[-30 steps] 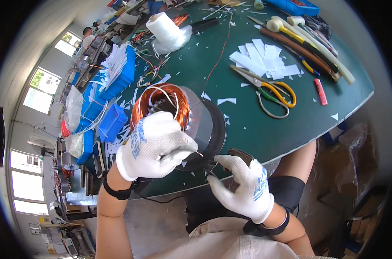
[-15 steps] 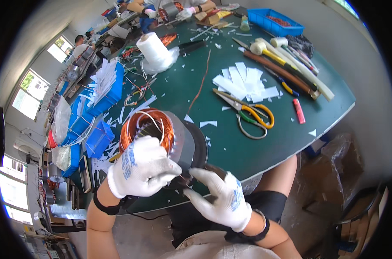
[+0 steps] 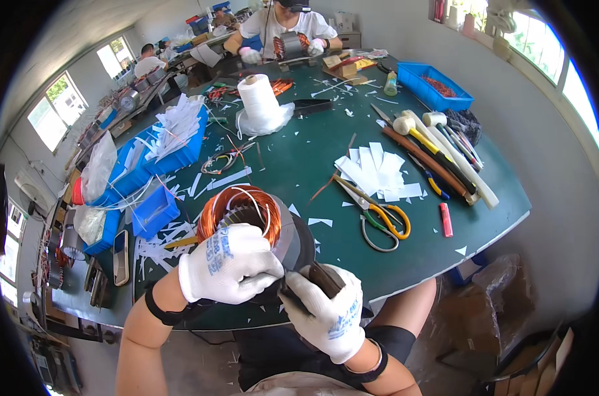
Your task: Manually assembling and taping components of an electric motor stator at a factory workbench.
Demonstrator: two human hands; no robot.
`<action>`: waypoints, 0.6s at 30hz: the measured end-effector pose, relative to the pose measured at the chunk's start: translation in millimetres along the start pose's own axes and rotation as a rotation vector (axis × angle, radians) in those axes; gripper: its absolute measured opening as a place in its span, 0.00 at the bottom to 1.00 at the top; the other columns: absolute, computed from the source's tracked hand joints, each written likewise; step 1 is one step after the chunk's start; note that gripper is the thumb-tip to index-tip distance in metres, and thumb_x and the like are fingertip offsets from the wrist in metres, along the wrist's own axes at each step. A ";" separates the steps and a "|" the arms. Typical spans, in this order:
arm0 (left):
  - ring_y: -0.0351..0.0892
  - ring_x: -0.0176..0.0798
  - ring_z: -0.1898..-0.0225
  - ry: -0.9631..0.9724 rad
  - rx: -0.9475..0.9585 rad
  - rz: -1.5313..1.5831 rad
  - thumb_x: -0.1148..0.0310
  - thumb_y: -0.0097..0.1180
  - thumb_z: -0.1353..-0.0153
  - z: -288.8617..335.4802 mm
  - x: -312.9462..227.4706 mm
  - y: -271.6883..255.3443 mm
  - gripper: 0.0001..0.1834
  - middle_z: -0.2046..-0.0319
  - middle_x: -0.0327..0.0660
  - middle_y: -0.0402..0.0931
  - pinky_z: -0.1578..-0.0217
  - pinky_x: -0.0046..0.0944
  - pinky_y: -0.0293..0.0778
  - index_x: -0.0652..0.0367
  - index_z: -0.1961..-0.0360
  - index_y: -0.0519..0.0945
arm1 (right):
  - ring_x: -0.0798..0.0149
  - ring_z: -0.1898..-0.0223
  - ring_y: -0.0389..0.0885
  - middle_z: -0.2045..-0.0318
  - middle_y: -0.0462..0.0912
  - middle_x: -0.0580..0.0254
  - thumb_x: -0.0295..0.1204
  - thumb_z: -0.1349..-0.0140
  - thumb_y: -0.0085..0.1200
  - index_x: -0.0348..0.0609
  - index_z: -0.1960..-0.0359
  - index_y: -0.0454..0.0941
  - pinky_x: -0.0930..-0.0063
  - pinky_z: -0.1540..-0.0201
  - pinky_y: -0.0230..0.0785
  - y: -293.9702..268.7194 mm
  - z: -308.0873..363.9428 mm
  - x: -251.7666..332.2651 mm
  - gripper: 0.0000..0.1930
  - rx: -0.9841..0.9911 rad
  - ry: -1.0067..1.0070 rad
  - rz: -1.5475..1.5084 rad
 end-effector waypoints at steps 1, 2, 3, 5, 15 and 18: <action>0.80 0.47 0.64 0.019 0.034 -0.032 0.67 0.62 0.44 0.2 -0.1 3.3 0.04 0.70 0.41 0.78 0.58 0.45 0.75 0.52 0.68 0.81 | 0.51 0.76 0.80 0.75 0.81 0.56 0.23 0.59 0.72 0.42 0.63 0.81 0.62 0.72 0.71 -5.5 3.2 5.0 0.18 -0.006 -0.003 0.040; 0.80 0.47 0.64 0.035 0.008 -0.005 0.67 0.61 0.44 0.3 -0.3 4.7 0.04 0.70 0.41 0.78 0.58 0.45 0.76 0.53 0.68 0.81 | 0.51 0.76 0.80 0.75 0.81 0.56 0.24 0.59 0.72 0.42 0.64 0.80 0.62 0.72 0.71 -7.3 19.2 1.8 0.19 0.008 0.065 0.050; 0.80 0.48 0.64 0.065 -0.016 0.026 0.67 0.61 0.44 -4.3 -4.0 6.8 0.04 0.70 0.42 0.78 0.58 0.46 0.76 0.53 0.68 0.81 | 0.51 0.76 0.81 0.75 0.81 0.56 0.24 0.60 0.73 0.42 0.64 0.80 0.62 0.73 0.71 -13.0 33.8 -2.1 0.19 0.015 0.136 0.072; 0.80 0.48 0.64 0.074 -0.014 -0.006 0.67 0.61 0.45 -7.6 -8.6 7.2 0.04 0.70 0.42 0.78 0.58 0.45 0.76 0.54 0.68 0.81 | 0.50 0.76 0.81 0.75 0.81 0.54 0.24 0.59 0.73 0.42 0.63 0.79 0.61 0.72 0.72 -18.7 36.0 -1.8 0.19 -0.141 0.271 0.020; 0.76 0.47 0.69 0.057 -0.095 0.044 0.73 0.65 0.51 -4.7 -0.1 4.2 0.07 0.74 0.39 0.75 0.67 0.45 0.71 0.52 0.69 0.82 | 0.55 0.70 0.83 0.69 0.84 0.53 0.30 0.52 0.73 0.37 0.55 0.81 0.68 0.65 0.74 -8.3 19.2 -6.3 0.22 0.061 0.369 -0.086; 0.75 0.47 0.69 0.067 -0.086 0.032 0.74 0.66 0.52 -0.8 -1.5 2.4 0.07 0.75 0.38 0.75 0.66 0.45 0.70 0.52 0.70 0.83 | 0.53 0.70 0.83 0.68 0.84 0.54 0.28 0.49 0.71 0.37 0.54 0.81 0.66 0.65 0.74 0.3 22.3 -13.5 0.20 0.088 0.319 -0.087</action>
Point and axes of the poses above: each hand's wrist, its own z-axis away from the middle knuckle, its own y-axis out of the palm, x = y × z, the point moved 7 cm from there along -z, towards the middle knuckle
